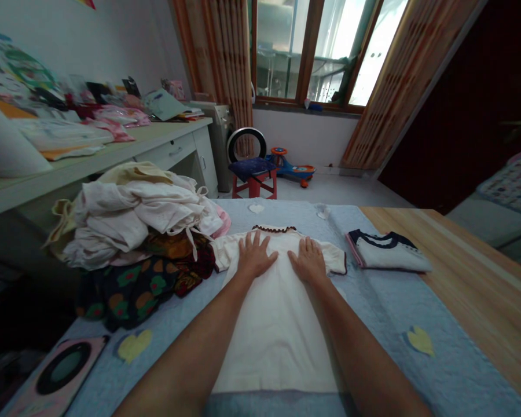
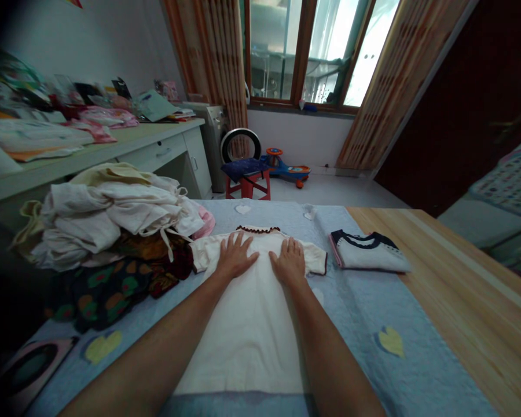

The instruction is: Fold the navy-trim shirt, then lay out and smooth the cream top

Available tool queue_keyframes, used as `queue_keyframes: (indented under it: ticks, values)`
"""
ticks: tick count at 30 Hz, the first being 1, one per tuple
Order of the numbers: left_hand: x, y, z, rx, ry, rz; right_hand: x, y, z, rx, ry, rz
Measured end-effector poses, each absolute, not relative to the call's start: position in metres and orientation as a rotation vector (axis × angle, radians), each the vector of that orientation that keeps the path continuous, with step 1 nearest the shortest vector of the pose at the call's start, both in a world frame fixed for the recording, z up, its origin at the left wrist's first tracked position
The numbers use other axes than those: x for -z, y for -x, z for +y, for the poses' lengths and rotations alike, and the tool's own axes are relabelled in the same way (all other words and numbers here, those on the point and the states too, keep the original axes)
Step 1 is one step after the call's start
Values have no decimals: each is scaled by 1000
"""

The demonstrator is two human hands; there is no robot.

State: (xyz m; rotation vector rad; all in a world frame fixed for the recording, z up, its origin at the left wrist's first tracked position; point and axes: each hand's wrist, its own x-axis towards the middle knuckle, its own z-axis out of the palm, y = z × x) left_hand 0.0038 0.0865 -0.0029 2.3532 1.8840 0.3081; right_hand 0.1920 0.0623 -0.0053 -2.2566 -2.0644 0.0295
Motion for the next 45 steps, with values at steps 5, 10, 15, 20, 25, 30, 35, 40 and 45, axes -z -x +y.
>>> queue_keyframes:
  ticks: [5,10,15,20,25,30,35,40,45]
  values:
    - [0,-4,86,-283,-2355,1885,0,-201,65,-53,2236,-2056]
    - [-2,-5,86,-277,-2341,1907,-2,-196,75,-4,1979,-2162]
    - [-1,-5,86,-292,-2350,1902,1,-194,87,-90,1935,-2238]
    - [-1,-4,85,-296,-2348,1908,2,-201,90,-139,2059,-2239]
    - [-4,-5,84,-274,-2334,1907,3,-218,79,-101,2096,-2273]
    - [-5,-4,85,-269,-2344,1906,-3,-241,69,-66,2157,-2269]
    - [-2,-4,85,-255,-2359,1904,-17,-261,69,86,2296,-2129]
    - [0,-4,87,-271,-2368,1906,-31,-280,75,118,2397,-2073]
    - [2,-4,87,-293,-2375,1911,-43,-287,82,39,2377,-2186]
